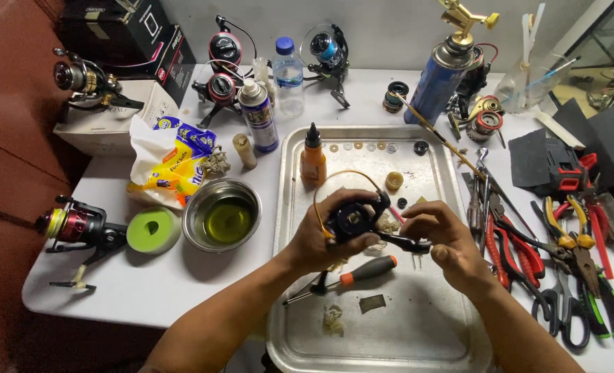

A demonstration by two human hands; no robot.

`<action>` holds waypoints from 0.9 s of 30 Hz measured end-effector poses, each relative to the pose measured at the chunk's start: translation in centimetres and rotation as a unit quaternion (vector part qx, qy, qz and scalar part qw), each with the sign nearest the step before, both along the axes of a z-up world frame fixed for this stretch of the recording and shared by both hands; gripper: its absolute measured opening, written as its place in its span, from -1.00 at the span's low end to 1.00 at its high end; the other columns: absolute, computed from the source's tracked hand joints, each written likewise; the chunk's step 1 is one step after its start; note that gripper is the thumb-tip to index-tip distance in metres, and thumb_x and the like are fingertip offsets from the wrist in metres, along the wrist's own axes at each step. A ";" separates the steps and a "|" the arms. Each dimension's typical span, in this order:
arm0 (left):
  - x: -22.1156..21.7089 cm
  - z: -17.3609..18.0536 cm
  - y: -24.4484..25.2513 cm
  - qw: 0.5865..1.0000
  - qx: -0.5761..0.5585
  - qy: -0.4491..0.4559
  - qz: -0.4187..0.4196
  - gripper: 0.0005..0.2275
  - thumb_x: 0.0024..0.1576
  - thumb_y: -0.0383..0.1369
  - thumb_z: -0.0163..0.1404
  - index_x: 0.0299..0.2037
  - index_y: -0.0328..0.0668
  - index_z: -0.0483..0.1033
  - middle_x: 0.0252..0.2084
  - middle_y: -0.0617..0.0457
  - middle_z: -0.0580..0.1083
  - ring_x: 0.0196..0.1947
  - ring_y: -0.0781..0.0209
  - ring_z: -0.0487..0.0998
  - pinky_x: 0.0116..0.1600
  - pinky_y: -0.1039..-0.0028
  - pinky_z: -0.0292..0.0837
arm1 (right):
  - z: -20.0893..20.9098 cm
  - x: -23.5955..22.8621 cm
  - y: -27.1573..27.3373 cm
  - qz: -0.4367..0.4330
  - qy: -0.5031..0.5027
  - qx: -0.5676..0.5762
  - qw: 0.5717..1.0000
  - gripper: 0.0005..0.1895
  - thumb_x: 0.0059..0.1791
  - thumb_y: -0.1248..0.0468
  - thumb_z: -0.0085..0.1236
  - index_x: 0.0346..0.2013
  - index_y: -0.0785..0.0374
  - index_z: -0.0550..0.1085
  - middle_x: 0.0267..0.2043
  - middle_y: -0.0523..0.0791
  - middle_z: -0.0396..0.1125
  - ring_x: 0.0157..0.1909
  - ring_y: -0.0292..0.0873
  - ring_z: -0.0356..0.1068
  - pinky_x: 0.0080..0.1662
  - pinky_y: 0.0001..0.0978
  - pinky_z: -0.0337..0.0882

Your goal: Finalizing the assembly of a fishing reel by attaching the rotor and tightening the securing nut with a wrench.

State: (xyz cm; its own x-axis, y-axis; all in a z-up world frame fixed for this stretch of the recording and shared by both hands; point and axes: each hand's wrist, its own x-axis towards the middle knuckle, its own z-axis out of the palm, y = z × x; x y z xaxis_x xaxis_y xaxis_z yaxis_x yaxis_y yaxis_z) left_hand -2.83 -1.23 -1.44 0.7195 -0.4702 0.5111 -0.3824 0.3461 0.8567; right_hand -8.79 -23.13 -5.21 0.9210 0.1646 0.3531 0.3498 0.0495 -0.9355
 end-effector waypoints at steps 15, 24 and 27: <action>6.0 3.2 8.4 0.848 0.042 -0.330 0.413 -0.56 -0.12 -0.31 0.25 -0.11 -0.32 0.35 -0.23 -0.16 0.42 -0.27 -0.03 0.50 -0.13 0.35 0.43 | 3.1 0.8 2.3 -0.157 0.107 -0.270 0.944 -0.71 -0.13 0.12 0.09 -0.24 0.23 0.50 -0.49 0.02 0.38 -0.42 -0.04 0.36 -0.31 -0.24 0.38; 5.0 4.6 8.9 0.846 -0.018 -0.297 0.442 -0.61 -0.12 -0.40 0.20 -0.12 -0.35 0.38 -0.26 -0.17 0.42 -0.31 0.00 0.50 -0.15 0.37 0.46 | 8.6 6.6 8.4 -0.081 0.085 -0.511 0.851 -0.53 -0.13 0.23 0.08 0.04 0.32 0.30 -0.14 0.10 0.33 -0.17 0.05 0.35 -0.15 -0.15 0.36; 4.6 4.9 9.6 0.845 -0.020 -0.267 0.464 -0.61 -0.14 -0.35 0.18 -0.15 -0.34 0.38 -0.30 -0.11 0.44 -0.35 0.11 0.51 -0.19 0.44 0.48 | 7.2 9.8 9.6 -0.091 0.037 -0.485 0.869 -0.37 -0.18 0.11 0.18 0.09 0.32 0.24 -0.11 0.09 0.29 -0.16 0.09 0.33 -0.14 -0.08 0.33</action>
